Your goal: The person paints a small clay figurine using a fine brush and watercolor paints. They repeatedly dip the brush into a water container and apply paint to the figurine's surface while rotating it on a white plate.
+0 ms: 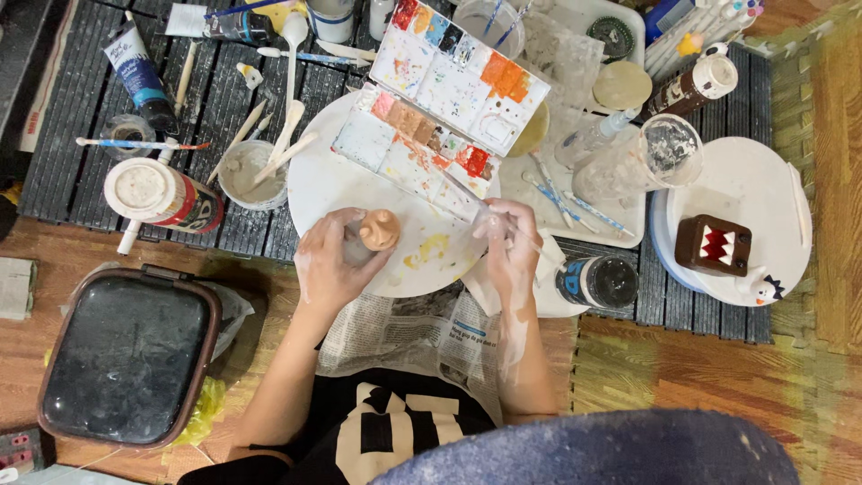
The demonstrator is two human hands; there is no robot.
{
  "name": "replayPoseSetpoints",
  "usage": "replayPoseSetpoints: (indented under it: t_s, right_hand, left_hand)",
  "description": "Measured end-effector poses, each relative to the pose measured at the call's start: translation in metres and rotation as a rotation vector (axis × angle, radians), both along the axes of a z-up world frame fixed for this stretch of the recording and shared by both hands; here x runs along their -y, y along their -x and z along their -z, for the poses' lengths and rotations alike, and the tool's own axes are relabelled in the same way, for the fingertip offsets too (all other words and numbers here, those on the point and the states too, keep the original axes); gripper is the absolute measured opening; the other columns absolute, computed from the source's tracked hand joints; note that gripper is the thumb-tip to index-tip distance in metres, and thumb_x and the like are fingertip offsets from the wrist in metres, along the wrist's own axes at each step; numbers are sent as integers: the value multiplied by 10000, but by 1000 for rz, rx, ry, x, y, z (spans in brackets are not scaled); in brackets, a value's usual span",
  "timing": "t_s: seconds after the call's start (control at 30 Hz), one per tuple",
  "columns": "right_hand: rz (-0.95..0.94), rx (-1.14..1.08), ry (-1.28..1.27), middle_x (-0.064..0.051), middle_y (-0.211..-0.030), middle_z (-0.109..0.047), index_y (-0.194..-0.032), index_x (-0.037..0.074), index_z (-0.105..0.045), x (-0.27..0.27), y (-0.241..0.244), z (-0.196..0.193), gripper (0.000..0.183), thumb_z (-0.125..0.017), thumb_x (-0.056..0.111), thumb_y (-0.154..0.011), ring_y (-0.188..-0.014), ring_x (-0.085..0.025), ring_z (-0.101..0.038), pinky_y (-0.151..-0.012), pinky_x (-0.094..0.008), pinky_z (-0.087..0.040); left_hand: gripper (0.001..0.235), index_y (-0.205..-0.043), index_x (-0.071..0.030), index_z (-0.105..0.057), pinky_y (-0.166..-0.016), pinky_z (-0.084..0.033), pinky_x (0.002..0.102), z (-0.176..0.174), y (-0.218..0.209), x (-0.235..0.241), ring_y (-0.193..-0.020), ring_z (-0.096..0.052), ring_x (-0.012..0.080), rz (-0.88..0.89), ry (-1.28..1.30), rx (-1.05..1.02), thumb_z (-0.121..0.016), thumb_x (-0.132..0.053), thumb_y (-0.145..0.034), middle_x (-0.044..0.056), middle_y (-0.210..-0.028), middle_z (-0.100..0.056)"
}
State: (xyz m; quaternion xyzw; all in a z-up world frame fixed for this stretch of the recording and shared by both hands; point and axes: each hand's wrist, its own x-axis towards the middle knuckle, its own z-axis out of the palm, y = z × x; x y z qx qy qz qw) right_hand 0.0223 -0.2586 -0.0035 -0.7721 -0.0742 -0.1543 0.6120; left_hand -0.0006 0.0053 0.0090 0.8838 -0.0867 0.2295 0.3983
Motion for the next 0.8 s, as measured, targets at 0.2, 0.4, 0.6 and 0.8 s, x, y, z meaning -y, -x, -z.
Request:
replayPoseSetpoints:
  t_s: [0.2, 0.4, 0.6, 0.8]
  right_hand:
    - [174, -84, 66, -102, -977, -691, -1134, 43, -634, -3, -50, -11, 139, -709, 47, -1018, -779, -118, -617, -692, -265, -514]
    - [201, 56, 492, -79, -878, -763, -1060, 98, -665, -29, -70, -36, 136, -729, 188, -983, -750, -159, -763, -663, -294, -574]
    - [127, 122, 548, -95, -885, -755, -1082, 109, -653, -37, -68, -45, 116, -710, 165, -999, -788, -205, -778, -692, -326, -582]
    - [140, 143, 550, -100, -875, -748, -1069, 117, -635, -39, -72, -43, 98, -696, 161, -1006, -786, -222, -769, -660, -332, -565]
  left_hand:
    - [546, -1121, -48, -629, -717, -532, 390, -2, 2, -1, -774, -676, 250, -2, -5, -11, -924, -288, -729, 95, -969, -708]
    - [521, -1106, -63, -635, -729, -541, 385, -3, 1, -1, -798, -679, 248, -2, 5, 1, -924, -283, -731, 78, -998, -711]
    - [506, -1089, -63, -640, -756, -540, 399, -4, 2, -1, -850, -689, 265, -5, -8, 25, -916, -292, -732, 78, -1030, -717]
    - [505, -1099, -47, -640, -770, -538, 411, -4, 2, -1, -871, -685, 285, -3, -26, 39, -903, -293, -744, 91, -1046, -717]
